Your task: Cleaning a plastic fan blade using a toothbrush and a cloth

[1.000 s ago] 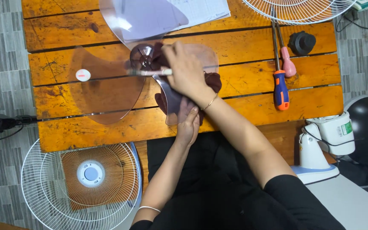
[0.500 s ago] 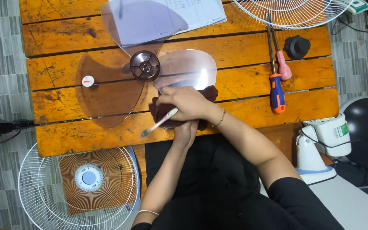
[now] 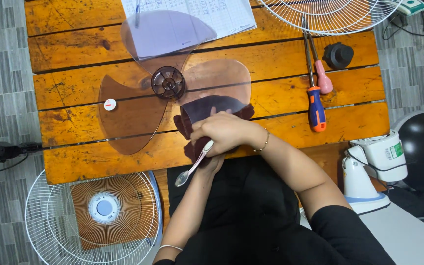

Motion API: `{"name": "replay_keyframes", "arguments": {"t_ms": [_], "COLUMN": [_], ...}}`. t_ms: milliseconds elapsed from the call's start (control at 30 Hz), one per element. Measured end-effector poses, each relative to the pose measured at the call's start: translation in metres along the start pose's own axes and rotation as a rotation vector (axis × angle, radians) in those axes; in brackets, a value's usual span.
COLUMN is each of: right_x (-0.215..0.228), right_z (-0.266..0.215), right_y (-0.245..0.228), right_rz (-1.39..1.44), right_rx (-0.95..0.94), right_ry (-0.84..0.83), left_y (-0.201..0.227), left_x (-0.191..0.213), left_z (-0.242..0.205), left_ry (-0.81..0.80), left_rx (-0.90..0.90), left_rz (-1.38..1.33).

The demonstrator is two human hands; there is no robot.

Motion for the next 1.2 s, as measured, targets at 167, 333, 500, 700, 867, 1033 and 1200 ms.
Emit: {"name": "replay_keyframes", "arguments": {"t_ms": [167,333,500,700,867,1033,1200], "right_x": [0.016,0.021,0.026,0.03,0.051,0.044,0.019], "right_z": [-0.019,-0.044,-0.068,-0.073,-0.044,0.006,0.033], "right_y": [-0.001,0.008,0.021,0.062,0.086,0.121,0.105], "right_rz": [-0.005,0.012,0.016,-0.053,-0.191,-0.423,-0.432], "right_rx": [-0.154,-0.249,-0.401,-0.54,-0.73,-0.771,-0.681], "right_ry": [-0.041,0.009,0.05,0.262,0.633,0.932,0.972], "left_y": [0.004,0.007,0.01,0.015,0.024,0.013,-0.002], "left_x": [-0.002,-0.006,-0.029,-0.041,-0.052,-0.042,-0.014], "left_z": [-0.002,-0.004,0.005,0.006,0.006,0.004,-0.003], "left_ry": [-0.028,-0.056,-0.124,-0.041,0.001,0.077,0.198], "left_rx": [-0.002,0.0,-0.092,-0.067,0.018,-0.007,-0.007], "left_rz": [-0.052,-0.109,-0.029,-0.015,0.001,-0.021,0.009]}}
Point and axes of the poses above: each hand's wrist, its own z-axis towards the middle knuckle, its own x-axis out of the back of the hand, y = z × x, the point moved 1 cm from there along z, towards the middle knuckle, and after that the axes turned 12 degrees about -y, right-handed, at the moved point
